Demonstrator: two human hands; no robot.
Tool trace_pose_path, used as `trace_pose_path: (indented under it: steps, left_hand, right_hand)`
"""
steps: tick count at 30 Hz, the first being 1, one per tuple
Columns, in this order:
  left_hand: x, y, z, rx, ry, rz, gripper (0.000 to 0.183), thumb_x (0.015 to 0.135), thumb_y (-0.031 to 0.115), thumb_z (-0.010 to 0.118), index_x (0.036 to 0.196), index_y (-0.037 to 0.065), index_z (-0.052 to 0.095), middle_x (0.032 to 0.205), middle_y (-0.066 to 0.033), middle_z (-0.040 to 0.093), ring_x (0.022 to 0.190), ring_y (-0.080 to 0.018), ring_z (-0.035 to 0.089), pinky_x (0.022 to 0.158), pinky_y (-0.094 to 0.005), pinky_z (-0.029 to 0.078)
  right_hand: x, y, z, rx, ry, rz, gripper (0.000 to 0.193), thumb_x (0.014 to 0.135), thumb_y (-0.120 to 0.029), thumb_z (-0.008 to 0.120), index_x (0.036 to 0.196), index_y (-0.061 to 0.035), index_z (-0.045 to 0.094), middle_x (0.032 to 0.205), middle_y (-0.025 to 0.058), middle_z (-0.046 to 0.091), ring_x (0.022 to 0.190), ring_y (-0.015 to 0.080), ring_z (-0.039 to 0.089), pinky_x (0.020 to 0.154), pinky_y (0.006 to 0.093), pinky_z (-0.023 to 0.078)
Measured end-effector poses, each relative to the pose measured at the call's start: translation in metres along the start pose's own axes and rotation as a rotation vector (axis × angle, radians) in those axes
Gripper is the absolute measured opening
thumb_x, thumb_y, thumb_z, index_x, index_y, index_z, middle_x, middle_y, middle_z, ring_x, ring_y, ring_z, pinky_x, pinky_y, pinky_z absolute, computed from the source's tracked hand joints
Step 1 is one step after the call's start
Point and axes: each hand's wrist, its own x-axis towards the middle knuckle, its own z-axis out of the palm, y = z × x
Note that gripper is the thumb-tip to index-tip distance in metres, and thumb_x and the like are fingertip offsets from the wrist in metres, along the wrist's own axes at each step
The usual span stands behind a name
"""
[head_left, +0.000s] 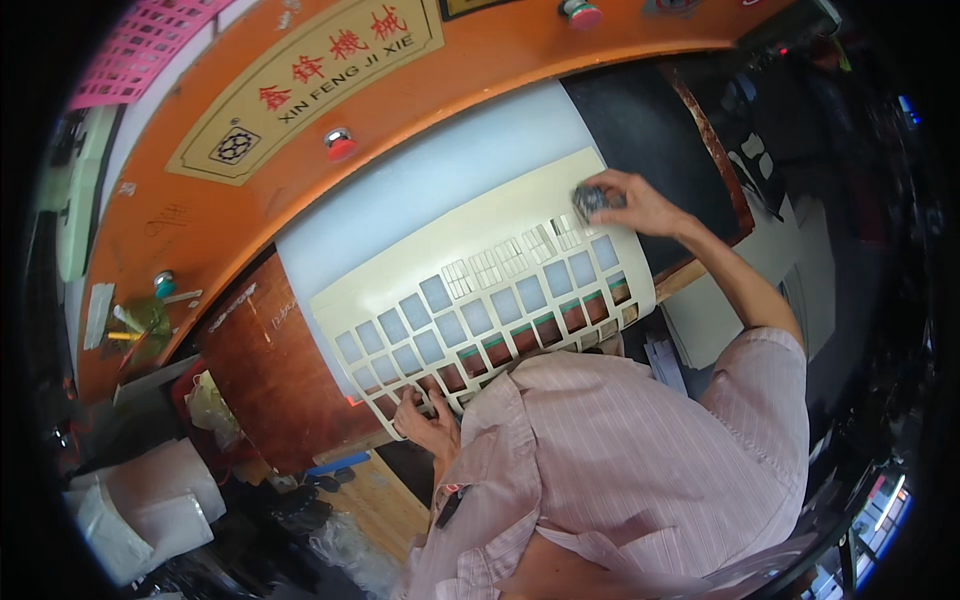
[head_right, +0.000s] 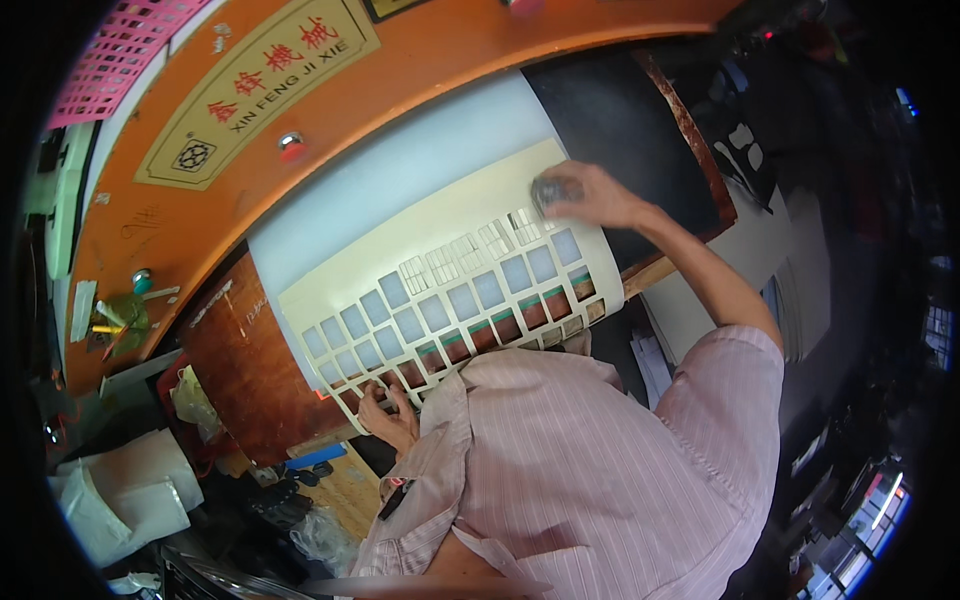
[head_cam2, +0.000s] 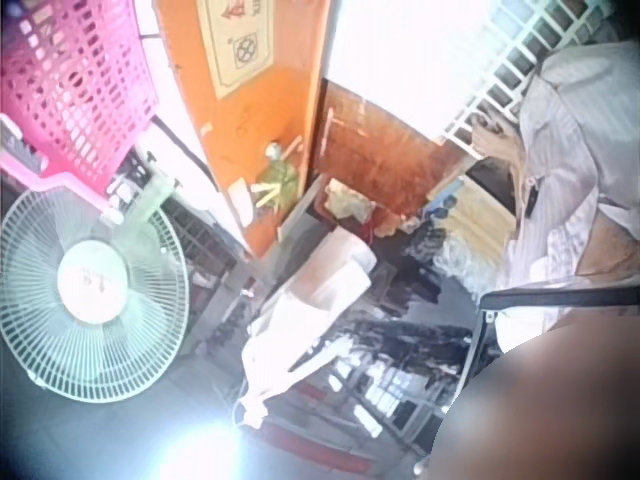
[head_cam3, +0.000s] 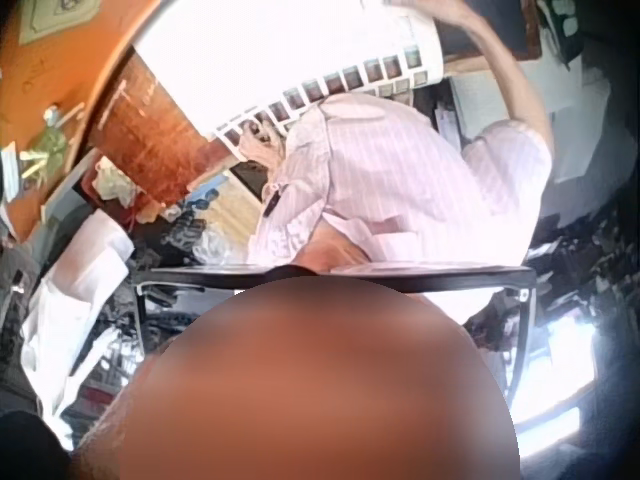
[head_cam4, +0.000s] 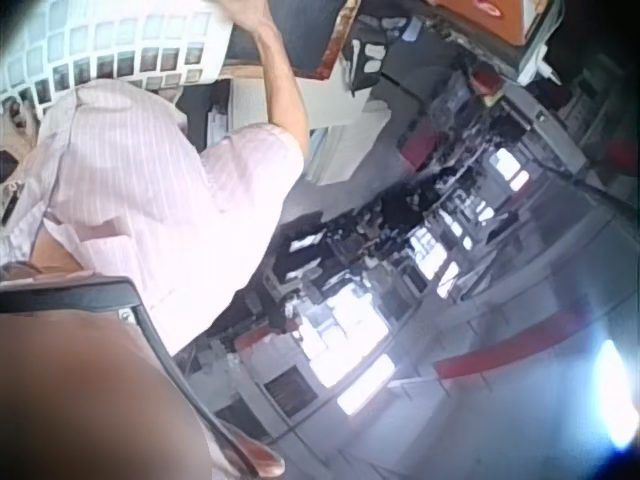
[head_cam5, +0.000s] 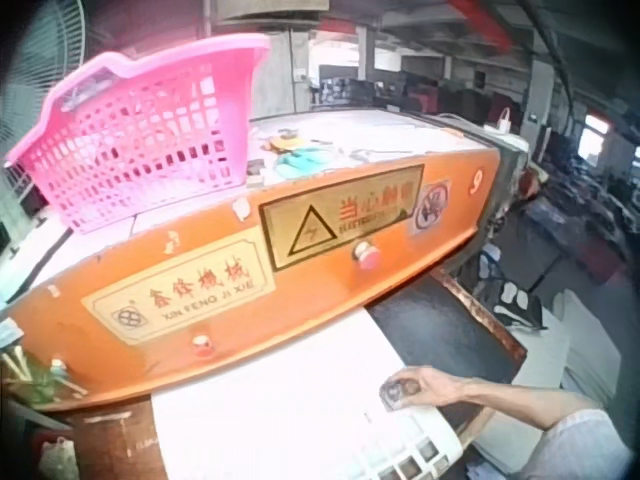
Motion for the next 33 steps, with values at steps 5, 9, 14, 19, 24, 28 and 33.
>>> trace_pose_path:
  steps: [5,9,14,19,24,28,33]
  left_hand:
    - [-0.012,-0.016,0.018,0.095,0.098,0.06,0.038,0.09,0.016,0.073,0.122,-0.002,0.066,0.101,-0.0155,0.069,0.097,-0.035,0.064,0.095,-0.0481,0.041]
    - [-0.023,-0.018,0.029,0.13,0.093,-0.025,0.029,0.09,0.017,0.072,0.113,0.0,0.07,0.098,-0.0156,0.072,0.093,-0.0335,0.066,0.097,-0.0471,0.039]
    - [-0.016,-0.008,0.03,0.067,0.143,-0.012,0.023,0.093,0.017,0.069,0.108,0.0,0.071,0.093,-0.014,0.072,0.088,-0.0302,0.066,0.1,-0.0452,0.041]
    - [-0.008,-0.006,0.023,0.01,0.066,-0.027,0.02,0.092,0.015,0.071,0.106,0.0,0.071,0.083,-0.0135,0.066,0.079,-0.0322,0.06,0.088,-0.0445,0.044]
    - [-0.006,-0.006,0.025,-0.007,0.098,-0.021,0.02,0.092,0.016,0.071,0.104,0.0,0.072,0.085,-0.0136,0.069,0.078,-0.0315,0.06,0.089,-0.0441,0.044]
    - [-0.006,-0.005,0.027,-0.03,0.084,-0.065,0.021,0.094,0.019,0.068,0.105,0.001,0.072,0.084,-0.0139,0.072,0.079,-0.0295,0.062,0.092,-0.0447,0.043]
    - [-0.006,-0.007,0.028,-0.029,0.105,-0.053,0.021,0.095,0.02,0.067,0.104,0.001,0.071,0.081,-0.0129,0.07,0.078,-0.0294,0.062,0.091,-0.0442,0.044]
  right_hand:
    - [0.028,-0.022,0.003,0.276,0.289,0.101,0.065,0.092,-0.031,0.079,0.14,0.0082,0.058,0.121,0.0172,0.072,0.103,0.0205,0.07,0.094,0.0339,0.055]
    - [0.055,-0.065,0.087,0.007,0.181,-0.201,0.068,0.081,-0.024,0.089,0.135,0.0051,0.06,0.127,0.0172,0.065,0.117,0.0261,0.062,0.1,0.0385,0.052]
    - [0.106,-0.129,0.224,-0.024,0.094,-0.596,0.066,0.079,-0.031,0.09,0.129,0.003,0.063,0.127,0.0218,0.063,0.119,0.0393,0.06,0.103,0.0466,0.05]
    - [0.14,-0.181,0.313,-0.076,-0.011,-0.779,0.065,0.077,-0.024,0.089,0.129,0.0039,0.061,0.126,0.0174,0.061,0.119,0.0359,0.056,0.1,0.0443,0.051]
    - [0.161,-0.195,0.322,-0.14,-0.176,-0.857,0.059,0.079,-0.012,0.082,0.131,0.0045,0.059,0.133,0.0178,0.057,0.12,0.0364,0.055,0.103,0.0431,0.051]
    - [0.169,-0.194,0.315,-0.242,-0.327,-0.873,0.061,0.078,-0.001,0.071,0.137,0.0052,0.054,0.142,0.0208,0.053,0.124,0.0395,0.053,0.109,0.045,0.049]
    - [0.153,-0.195,0.33,-0.209,-0.147,-0.796,0.062,0.079,0.001,0.066,0.139,0.0053,0.05,0.142,0.0243,0.054,0.127,0.043,0.053,0.107,0.0479,0.049]
